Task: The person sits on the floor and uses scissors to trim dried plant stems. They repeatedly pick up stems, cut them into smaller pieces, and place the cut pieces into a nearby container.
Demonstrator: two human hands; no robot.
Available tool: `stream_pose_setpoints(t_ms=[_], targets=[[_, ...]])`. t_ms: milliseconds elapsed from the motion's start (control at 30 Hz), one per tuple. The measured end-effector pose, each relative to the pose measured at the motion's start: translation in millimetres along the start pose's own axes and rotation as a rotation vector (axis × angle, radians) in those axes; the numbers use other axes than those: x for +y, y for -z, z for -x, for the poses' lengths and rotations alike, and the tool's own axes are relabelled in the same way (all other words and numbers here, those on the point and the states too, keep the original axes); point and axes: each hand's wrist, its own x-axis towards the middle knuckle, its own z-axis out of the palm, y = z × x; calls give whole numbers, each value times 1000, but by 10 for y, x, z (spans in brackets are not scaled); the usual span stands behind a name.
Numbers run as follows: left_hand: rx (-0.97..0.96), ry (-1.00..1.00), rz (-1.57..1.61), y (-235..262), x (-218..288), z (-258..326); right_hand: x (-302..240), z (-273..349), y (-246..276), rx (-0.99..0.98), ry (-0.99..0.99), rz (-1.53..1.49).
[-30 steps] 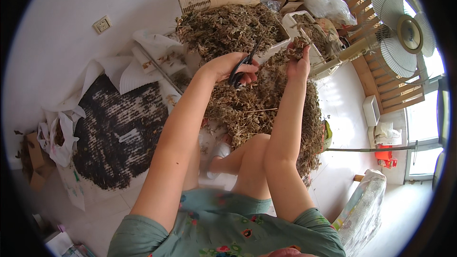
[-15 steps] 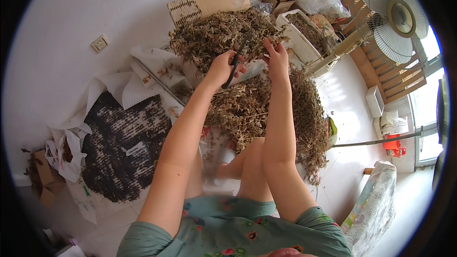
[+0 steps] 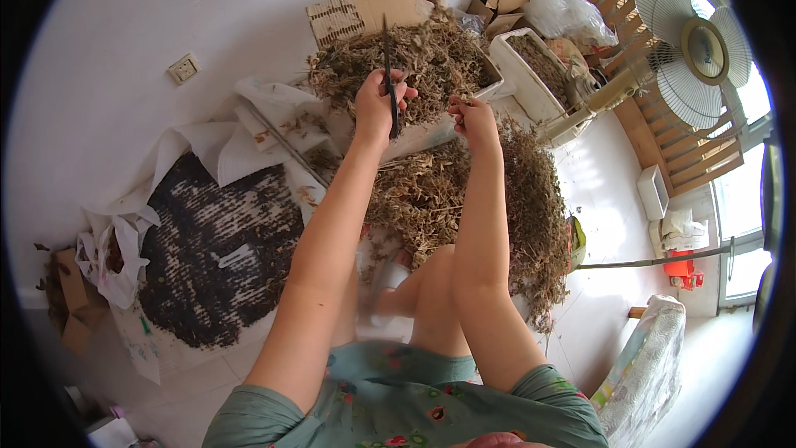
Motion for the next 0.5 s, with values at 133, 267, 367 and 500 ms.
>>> stream_pose_setpoints(t_ms=[133,267,367,500], targets=[[39,-23,-9,105,65,-35,77,-129,-62,83,-61,135],[149,-96,197,196,118,-26,-2,-97,-249,105,-123,-250],[233,-162,296,305,187,-65,11,-222,-147,108,-153,-703],[198,-147,241,390,235,-96,51,-326,-130,137,-25,-931]])
